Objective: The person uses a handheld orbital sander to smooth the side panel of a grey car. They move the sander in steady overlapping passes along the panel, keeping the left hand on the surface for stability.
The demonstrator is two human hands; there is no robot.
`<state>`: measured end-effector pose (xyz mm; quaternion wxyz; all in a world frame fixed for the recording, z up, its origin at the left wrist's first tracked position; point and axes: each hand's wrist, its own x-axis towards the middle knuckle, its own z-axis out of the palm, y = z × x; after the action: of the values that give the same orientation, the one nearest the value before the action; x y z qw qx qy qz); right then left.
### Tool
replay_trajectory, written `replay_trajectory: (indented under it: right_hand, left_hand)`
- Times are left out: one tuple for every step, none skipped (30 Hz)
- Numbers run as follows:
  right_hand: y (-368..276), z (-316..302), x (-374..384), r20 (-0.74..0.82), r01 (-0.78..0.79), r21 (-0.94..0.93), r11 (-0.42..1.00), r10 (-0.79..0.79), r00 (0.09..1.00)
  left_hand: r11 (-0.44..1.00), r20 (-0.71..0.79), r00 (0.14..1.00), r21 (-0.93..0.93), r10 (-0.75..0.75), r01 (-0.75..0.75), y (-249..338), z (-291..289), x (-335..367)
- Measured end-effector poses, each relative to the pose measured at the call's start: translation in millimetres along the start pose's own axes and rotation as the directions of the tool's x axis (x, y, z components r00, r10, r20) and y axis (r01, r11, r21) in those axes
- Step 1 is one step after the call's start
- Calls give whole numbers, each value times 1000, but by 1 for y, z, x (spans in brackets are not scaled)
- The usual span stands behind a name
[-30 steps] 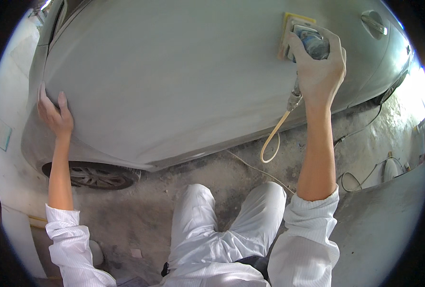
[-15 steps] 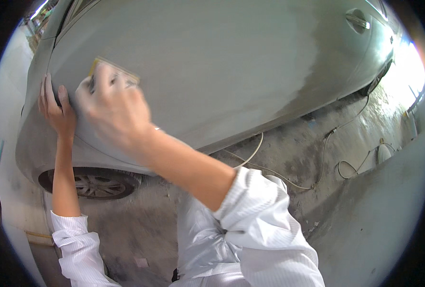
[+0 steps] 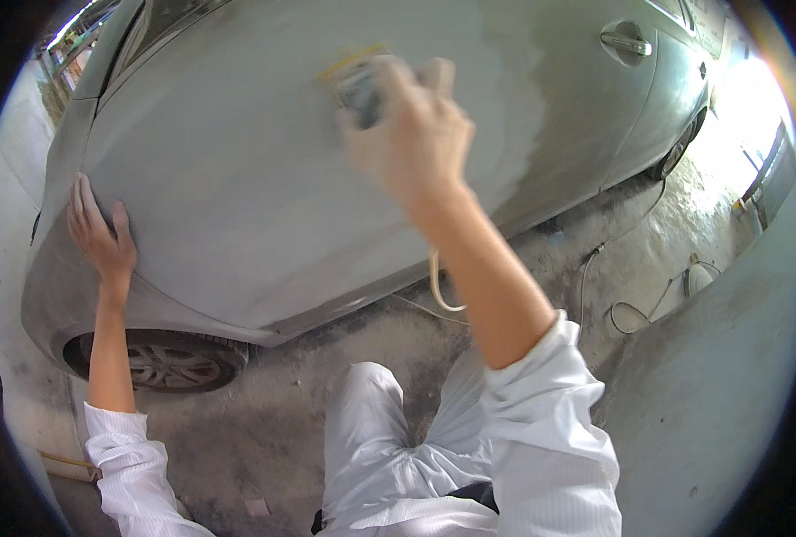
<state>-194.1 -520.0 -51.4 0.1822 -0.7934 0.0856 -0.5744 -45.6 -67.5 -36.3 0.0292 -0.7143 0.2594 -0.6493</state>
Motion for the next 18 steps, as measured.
replay_trajectory:
  right_hand:
    - [22, -7, 7, -27, -44, -10, 999, 43, 999]
    - [42, -16, 15, -52, -68, -27, 997, 67, 996]
    - [61, -23, 22, -75, -91, -42, 995, 87, 993]
    - [75, -29, 29, -104, -138, -10, 990, 136, 985]
    - [87, -34, 35, -120, -194, 15, 981, 195, 974]
    - [94, -37, 40, -143, -218, 19, 976, 218, 965]
    - [98, -38, 44, -156, -248, 18, 969, 248, 956]
    - [96, -38, 47, -165, -343, 19, 939, 342, 925]
    - [89, -35, 48, -167, -244, 15, 970, 243, 955]
    - [77, -32, 48, -167, -213, 13, 977, 212, 963]
    - [60, -26, 47, -155, -233, 0, 973, 230, 961]
    - [39, -20, 44, -116, -213, -33, 976, 208, 971]
    - [14, -12, 40, -101, -190, -16, 982, 188, 977]
    - [-12, -4, 35, -96, -103, -14, 995, 102, 990]
    - [-41, 4, 29, -27, -104, -17, 994, 103, 994]
    - [-70, 13, 23, -25, 38, 14, 999, -37, 999]
    - [-100, 21, 17, 59, 31, -3, 1000, -31, 998]
    - [-128, 28, 12, 48, 122, 35, 992, -124, 991]
  left_hand:
    - [1000, 3, 1000, 4, 10, -10, 0, -1, 1]
    - [1000, 4, 1000, -13, 9, -9, 0, -2, 2]
    - [1000, 12, 1000, 18, 12, -13, 1, -3, 2]
    - [1000, 19, 1000, 24, 7, -8, 2, -4, 2]
    - [1000, 27, 1000, 27, 2, -2, 3, -5, 3]
    - [1000, 25, 1000, 16, 19, -20, 4, -6, 3]
    - [999, 20, 999, 5, 36, -36, 6, -6, 3]
    - [1000, 40, 999, -12, 24, -24, 7, -7, 3]
    - [999, 27, 999, 4, 36, -36, 8, -7, 3]
    - [1000, 38, 999, 14, 22, -23, 9, -9, 3]
    - [1000, 66, 998, 24, -3, 2, 9, -9, 3]
    - [1000, 61, 998, 28, 11, -13, 10, -10, 3]
    - [999, 65, 998, 32, 13, -16, 10, -10, 2]
    - [999, 88, 996, 39, 1, -4, 9, -10, 2]
    - [999, 58, 998, 22, 25, -26, 8, -9, 2]
    - [999, 46, 998, 10, 33, -34, 7, -8, 1]
    - [999, 35, 999, -2, 40, -40, 7, -7, 0]
    - [999, 27, 999, -15, 36, -36, 6, -6, 0]
